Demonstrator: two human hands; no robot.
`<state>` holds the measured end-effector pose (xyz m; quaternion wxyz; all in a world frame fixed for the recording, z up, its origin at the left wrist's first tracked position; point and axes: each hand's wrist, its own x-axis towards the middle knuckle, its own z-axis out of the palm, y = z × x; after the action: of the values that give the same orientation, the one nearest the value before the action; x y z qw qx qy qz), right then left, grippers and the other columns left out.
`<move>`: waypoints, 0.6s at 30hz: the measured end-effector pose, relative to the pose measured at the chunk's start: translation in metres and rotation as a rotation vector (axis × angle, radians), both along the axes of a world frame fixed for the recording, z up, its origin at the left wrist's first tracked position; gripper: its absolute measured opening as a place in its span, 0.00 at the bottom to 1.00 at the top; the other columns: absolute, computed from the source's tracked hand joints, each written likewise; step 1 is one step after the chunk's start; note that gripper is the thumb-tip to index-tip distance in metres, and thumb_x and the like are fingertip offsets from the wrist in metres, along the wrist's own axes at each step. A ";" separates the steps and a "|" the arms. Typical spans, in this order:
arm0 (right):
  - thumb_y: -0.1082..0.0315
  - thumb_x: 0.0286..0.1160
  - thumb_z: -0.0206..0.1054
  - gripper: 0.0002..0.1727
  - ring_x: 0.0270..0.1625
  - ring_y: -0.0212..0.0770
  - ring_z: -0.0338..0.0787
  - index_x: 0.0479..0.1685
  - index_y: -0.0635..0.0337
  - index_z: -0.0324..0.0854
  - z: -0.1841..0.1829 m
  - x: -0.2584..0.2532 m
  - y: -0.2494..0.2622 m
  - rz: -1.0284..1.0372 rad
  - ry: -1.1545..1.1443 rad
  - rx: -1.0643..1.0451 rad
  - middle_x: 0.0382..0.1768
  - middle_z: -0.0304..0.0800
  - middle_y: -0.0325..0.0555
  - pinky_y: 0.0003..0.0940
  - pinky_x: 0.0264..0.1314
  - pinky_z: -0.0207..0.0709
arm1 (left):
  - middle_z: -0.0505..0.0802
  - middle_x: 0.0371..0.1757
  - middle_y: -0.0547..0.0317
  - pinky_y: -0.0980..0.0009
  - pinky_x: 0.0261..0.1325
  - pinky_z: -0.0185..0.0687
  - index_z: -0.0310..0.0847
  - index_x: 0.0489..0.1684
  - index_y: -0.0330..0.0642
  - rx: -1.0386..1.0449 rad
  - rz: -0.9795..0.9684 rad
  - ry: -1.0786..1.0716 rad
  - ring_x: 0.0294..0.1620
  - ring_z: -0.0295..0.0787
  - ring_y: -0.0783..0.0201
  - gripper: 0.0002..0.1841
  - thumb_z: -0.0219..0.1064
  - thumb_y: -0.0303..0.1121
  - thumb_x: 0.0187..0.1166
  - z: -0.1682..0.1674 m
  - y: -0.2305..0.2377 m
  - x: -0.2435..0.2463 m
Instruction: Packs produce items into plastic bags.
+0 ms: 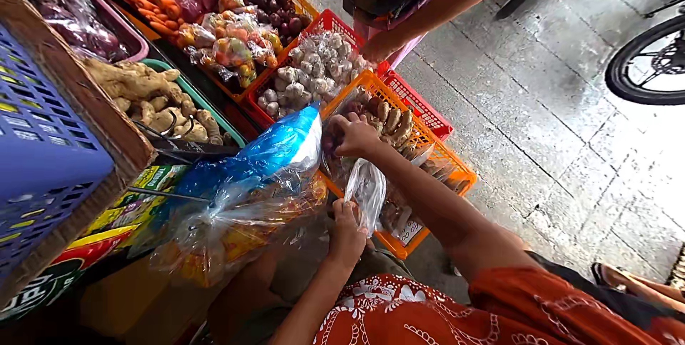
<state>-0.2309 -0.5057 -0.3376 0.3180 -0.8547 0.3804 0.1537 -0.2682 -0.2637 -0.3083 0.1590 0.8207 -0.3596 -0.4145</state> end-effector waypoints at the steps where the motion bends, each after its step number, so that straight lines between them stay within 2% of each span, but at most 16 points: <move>1: 0.51 0.41 0.86 0.52 0.76 0.70 0.75 0.82 0.32 0.71 0.014 -0.016 -0.003 -0.083 -0.129 0.018 0.76 0.75 0.60 0.73 0.58 0.78 | 0.69 0.84 0.34 0.60 0.62 0.88 0.72 0.76 0.33 -0.005 -0.016 -0.004 0.66 0.87 0.47 0.39 0.82 0.29 0.58 0.002 -0.003 -0.003; 3: 0.59 0.41 0.84 0.51 0.69 0.58 0.82 0.81 0.38 0.71 0.047 -0.054 -0.001 -0.293 -0.445 0.187 0.72 0.79 0.55 0.64 0.58 0.81 | 0.65 0.86 0.32 0.59 0.67 0.85 0.68 0.80 0.31 -0.036 -0.019 -0.009 0.73 0.82 0.44 0.42 0.82 0.28 0.59 0.006 -0.009 -0.005; 4: 0.62 0.47 0.83 0.49 0.60 0.49 0.87 0.81 0.38 0.68 0.063 -0.075 0.006 -0.399 -0.604 0.365 0.69 0.82 0.50 0.53 0.49 0.85 | 0.65 0.86 0.30 0.58 0.68 0.85 0.67 0.80 0.30 -0.067 -0.010 -0.017 0.74 0.80 0.43 0.43 0.82 0.27 0.58 0.007 -0.012 -0.005; 5: 0.61 0.51 0.79 0.45 0.46 0.42 0.89 0.80 0.37 0.66 0.072 -0.093 0.014 -0.488 -0.728 0.571 0.61 0.84 0.45 0.42 0.37 0.86 | 0.64 0.86 0.29 0.58 0.67 0.85 0.66 0.81 0.30 -0.093 -0.002 -0.033 0.74 0.81 0.43 0.44 0.82 0.26 0.57 0.007 -0.015 -0.005; 6: 0.58 0.54 0.76 0.42 0.39 0.40 0.89 0.78 0.37 0.64 0.077 -0.108 0.024 -0.542 -0.805 0.779 0.54 0.85 0.44 0.38 0.31 0.84 | 0.64 0.86 0.30 0.59 0.64 0.87 0.65 0.82 0.31 -0.106 0.003 -0.052 0.72 0.82 0.43 0.45 0.81 0.26 0.57 0.007 -0.018 -0.004; 7: 0.53 0.54 0.75 0.43 0.37 0.40 0.88 0.78 0.36 0.63 0.075 -0.122 0.035 -0.547 -0.851 0.958 0.52 0.86 0.45 0.36 0.30 0.83 | 0.63 0.86 0.30 0.58 0.62 0.88 0.64 0.83 0.32 -0.117 0.009 -0.068 0.71 0.84 0.44 0.45 0.82 0.27 0.57 0.008 -0.021 -0.003; 9: 0.47 0.55 0.76 0.44 0.39 0.40 0.89 0.79 0.40 0.62 0.057 -0.140 0.060 -0.549 -0.913 1.248 0.54 0.87 0.46 0.34 0.29 0.82 | 0.60 0.88 0.30 0.56 0.64 0.87 0.61 0.85 0.33 -0.125 0.021 -0.059 0.72 0.82 0.43 0.47 0.80 0.27 0.59 0.010 -0.030 -0.001; 11: 0.51 0.58 0.73 0.39 0.35 0.42 0.90 0.74 0.44 0.65 0.027 -0.142 0.079 -0.650 -0.930 1.451 0.49 0.88 0.48 0.34 0.23 0.81 | 0.58 0.89 0.29 0.55 0.67 0.86 0.58 0.87 0.30 -0.180 0.030 -0.056 0.75 0.79 0.42 0.48 0.79 0.25 0.59 0.008 -0.032 0.000; 12: 0.53 0.62 0.70 0.31 0.33 0.44 0.91 0.69 0.46 0.68 0.011 -0.140 0.085 -0.736 -0.910 1.519 0.45 0.89 0.49 0.36 0.22 0.81 | 0.59 0.89 0.29 0.55 0.67 0.85 0.57 0.87 0.28 -0.206 0.028 -0.067 0.76 0.79 0.41 0.48 0.78 0.24 0.60 0.008 -0.030 -0.001; 13: 0.53 0.68 0.65 0.23 0.32 0.44 0.90 0.63 0.47 0.72 -0.001 -0.135 0.088 -0.847 -0.843 1.515 0.41 0.89 0.49 0.37 0.22 0.82 | 0.61 0.88 0.29 0.55 0.66 0.86 0.58 0.86 0.28 -0.253 0.024 -0.096 0.75 0.80 0.41 0.46 0.76 0.22 0.60 0.007 -0.029 -0.002; 14: 0.52 0.76 0.60 0.19 0.33 0.45 0.90 0.61 0.48 0.73 -0.008 -0.129 0.089 -0.975 -0.723 1.425 0.38 0.88 0.49 0.40 0.25 0.82 | 0.65 0.86 0.29 0.55 0.66 0.86 0.61 0.85 0.27 -0.319 0.022 -0.131 0.75 0.80 0.42 0.44 0.74 0.19 0.60 0.006 -0.027 -0.003; 15: 0.54 0.80 0.61 0.21 0.37 0.48 0.89 0.68 0.49 0.70 -0.011 -0.122 0.089 -1.056 -0.598 1.290 0.42 0.87 0.51 0.45 0.33 0.84 | 0.68 0.84 0.28 0.54 0.64 0.87 0.65 0.82 0.27 -0.396 0.022 -0.168 0.74 0.82 0.42 0.41 0.72 0.17 0.58 0.005 -0.024 -0.006; 16: 0.59 0.81 0.62 0.29 0.46 0.50 0.89 0.80 0.50 0.61 -0.012 -0.116 0.090 -1.036 -0.494 1.146 0.50 0.86 0.55 0.49 0.42 0.85 | 0.71 0.83 0.28 0.54 0.63 0.88 0.68 0.80 0.26 -0.459 0.019 -0.194 0.73 0.83 0.41 0.40 0.71 0.15 0.56 0.005 -0.020 -0.007; 17: 0.62 0.82 0.65 0.33 0.54 0.53 0.89 0.84 0.58 0.58 -0.016 -0.113 0.090 -0.938 -0.382 0.983 0.57 0.85 0.60 0.52 0.52 0.86 | 0.72 0.82 0.28 0.54 0.62 0.88 0.69 0.79 0.25 -0.490 0.015 -0.200 0.73 0.83 0.41 0.40 0.70 0.14 0.55 0.007 -0.017 -0.008; 18: 0.61 0.82 0.66 0.32 0.62 0.56 0.89 0.81 0.68 0.64 -0.018 -0.111 0.087 -0.754 -0.250 0.814 0.63 0.85 0.64 0.53 0.63 0.84 | 0.72 0.82 0.28 0.54 0.63 0.88 0.69 0.79 0.26 -0.492 0.015 -0.193 0.73 0.83 0.42 0.40 0.70 0.13 0.54 0.011 -0.015 -0.007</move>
<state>-0.3424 -0.4183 -0.3557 0.6973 -0.4799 0.5289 0.0615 -0.2749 -0.2790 -0.2975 0.3218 0.7959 -0.4568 -0.2333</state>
